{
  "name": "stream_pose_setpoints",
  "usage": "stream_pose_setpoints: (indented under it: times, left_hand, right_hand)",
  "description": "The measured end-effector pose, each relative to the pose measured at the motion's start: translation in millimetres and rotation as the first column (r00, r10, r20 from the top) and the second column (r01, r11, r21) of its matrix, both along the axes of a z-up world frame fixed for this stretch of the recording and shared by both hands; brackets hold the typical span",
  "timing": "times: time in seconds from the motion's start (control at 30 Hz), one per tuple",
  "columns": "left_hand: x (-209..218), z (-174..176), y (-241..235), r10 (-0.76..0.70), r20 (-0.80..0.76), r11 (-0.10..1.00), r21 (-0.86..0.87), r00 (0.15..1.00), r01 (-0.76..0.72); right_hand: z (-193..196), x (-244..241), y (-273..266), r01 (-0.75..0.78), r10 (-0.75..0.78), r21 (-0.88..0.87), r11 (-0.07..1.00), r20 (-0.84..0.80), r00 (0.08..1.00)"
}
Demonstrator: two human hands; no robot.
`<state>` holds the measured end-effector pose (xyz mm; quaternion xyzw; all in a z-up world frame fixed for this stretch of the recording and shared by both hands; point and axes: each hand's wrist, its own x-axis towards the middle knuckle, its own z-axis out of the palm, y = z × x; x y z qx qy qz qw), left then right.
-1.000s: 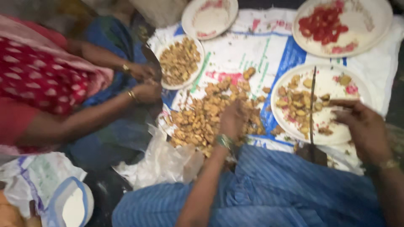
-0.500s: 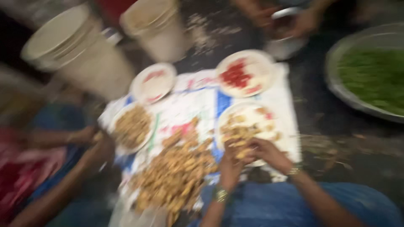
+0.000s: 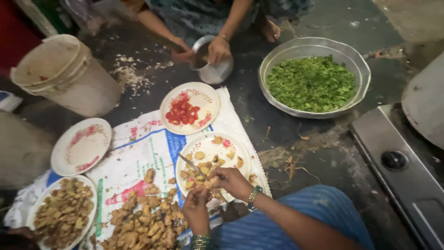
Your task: The person sits on the floor and peels ginger pieces using a knife. They pick up ginger from a large pile, peel the skin, and place the peeled pieces onto a plate. Another person is also peeling ginger nearby.
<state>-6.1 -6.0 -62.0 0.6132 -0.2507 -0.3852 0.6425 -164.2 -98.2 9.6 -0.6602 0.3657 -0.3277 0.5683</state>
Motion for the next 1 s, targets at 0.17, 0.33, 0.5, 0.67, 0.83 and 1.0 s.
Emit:
stream_pose_setpoints:
  times: [0.17,0.33,0.5,0.67,0.83,1.0]
  left_hand:
    - [-5,-6,-4,0.02,0.028,1.0,0.024,0.999,-0.021]
    - [0,-18,-5,-0.004,-0.083,0.998,0.06,0.997,0.009]
    - [9,-20,-19,0.019,0.124,0.992,0.123,0.992,-0.035]
    - [13,17,-49,0.06,0.119,0.995,0.07,0.991,-0.069]
    - [0,42,-25,0.054,0.252,0.998,0.019,0.966,-0.061]
    - [-19,23,-23,0.024,0.24,0.998,-0.06,0.97,-0.01]
  right_hand:
    - [-6,2,-3,0.0,0.004,0.032,1.0,-0.115,0.993]
    - [-21,3,-7,-0.011,0.009,0.106,0.994,0.014,1.0]
    - [-37,19,-17,0.107,-0.103,0.05,0.993,-0.065,0.993]
    - [-33,27,-41,0.167,-0.183,0.166,0.972,0.081,0.98]
    - [-32,10,-28,0.001,-0.029,0.194,0.981,0.146,0.989]
    - [-39,7,-18,0.01,-0.009,-0.062,0.998,0.025,1.0]
